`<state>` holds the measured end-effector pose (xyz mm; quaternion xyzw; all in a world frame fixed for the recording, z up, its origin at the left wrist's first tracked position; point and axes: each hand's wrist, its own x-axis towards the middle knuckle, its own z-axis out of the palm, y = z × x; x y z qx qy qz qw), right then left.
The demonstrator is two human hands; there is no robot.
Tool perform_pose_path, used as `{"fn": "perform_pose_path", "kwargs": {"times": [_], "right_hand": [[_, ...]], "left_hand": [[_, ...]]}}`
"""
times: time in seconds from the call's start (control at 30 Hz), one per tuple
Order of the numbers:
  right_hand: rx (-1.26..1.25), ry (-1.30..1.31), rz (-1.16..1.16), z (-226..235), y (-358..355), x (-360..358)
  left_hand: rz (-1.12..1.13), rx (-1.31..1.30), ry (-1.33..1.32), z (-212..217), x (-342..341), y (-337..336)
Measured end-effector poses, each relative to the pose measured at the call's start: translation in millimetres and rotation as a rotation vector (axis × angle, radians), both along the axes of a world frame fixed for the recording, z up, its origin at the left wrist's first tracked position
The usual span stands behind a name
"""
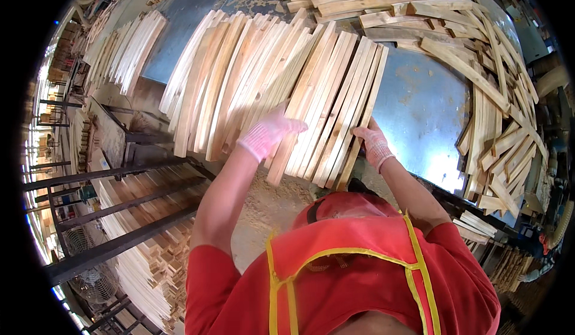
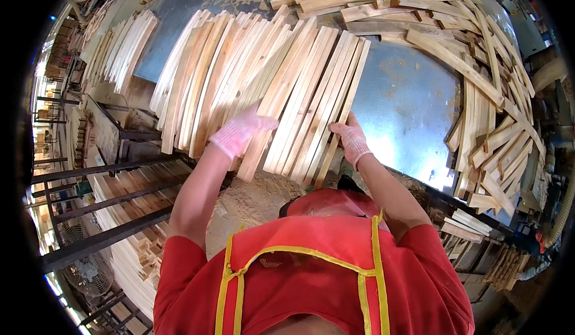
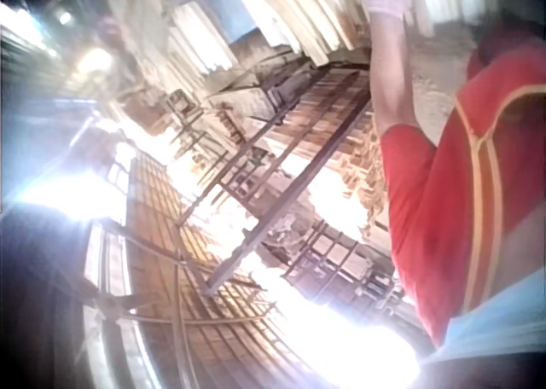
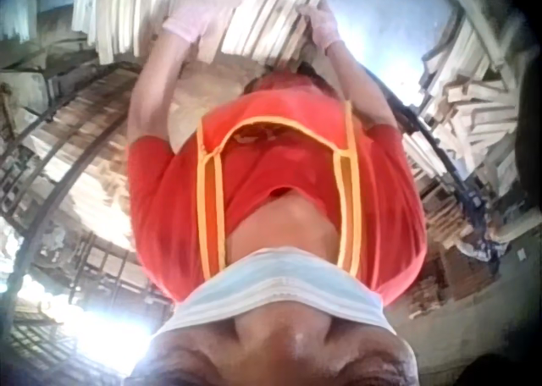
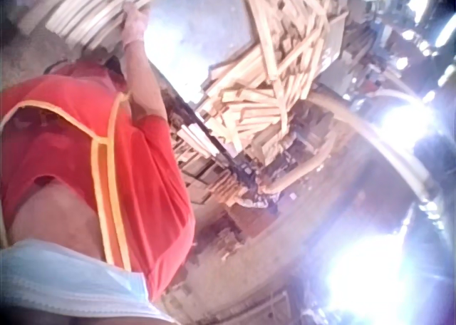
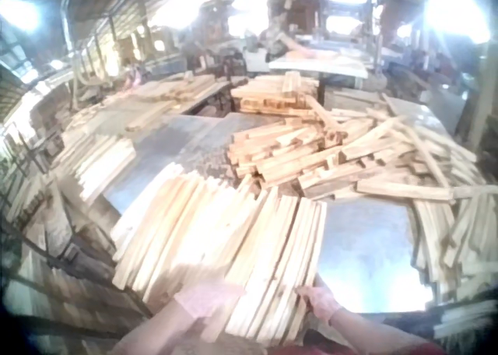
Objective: The person repeatedly picks up thin wooden planks from a pile and places them into a neat vertical stack on a metal table. The person handles the planks one at a time, aligning them with the existing stack.
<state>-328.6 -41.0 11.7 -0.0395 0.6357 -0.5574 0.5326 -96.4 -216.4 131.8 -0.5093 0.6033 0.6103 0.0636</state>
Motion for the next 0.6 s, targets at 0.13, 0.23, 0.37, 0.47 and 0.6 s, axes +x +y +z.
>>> {"fn": "perform_pose_path", "kwargs": {"times": [0.13, 0.23, 0.37, 0.47, 0.6], "right_hand": [[0.024, 0.008, 0.111, -4, -23, 6], [-0.118, -0.097, 0.125, 11, -45, 18], [-0.168, 0.022, 0.200, 43, -43, 14], [-0.296, 0.096, 0.322, 74, -52, 13], [-0.121, 0.135, 0.491, 63, -122, 33]], "left_hand": [[0.162, 0.180, 0.376, 35, 37, 36], [0.302, 0.115, 0.508, 23, 35, 59], [0.379, -0.068, 0.573, -7, 34, 68], [0.383, -0.051, 0.497, -17, 44, 49], [0.134, -0.112, 0.056, 7, 22, -11]]}}
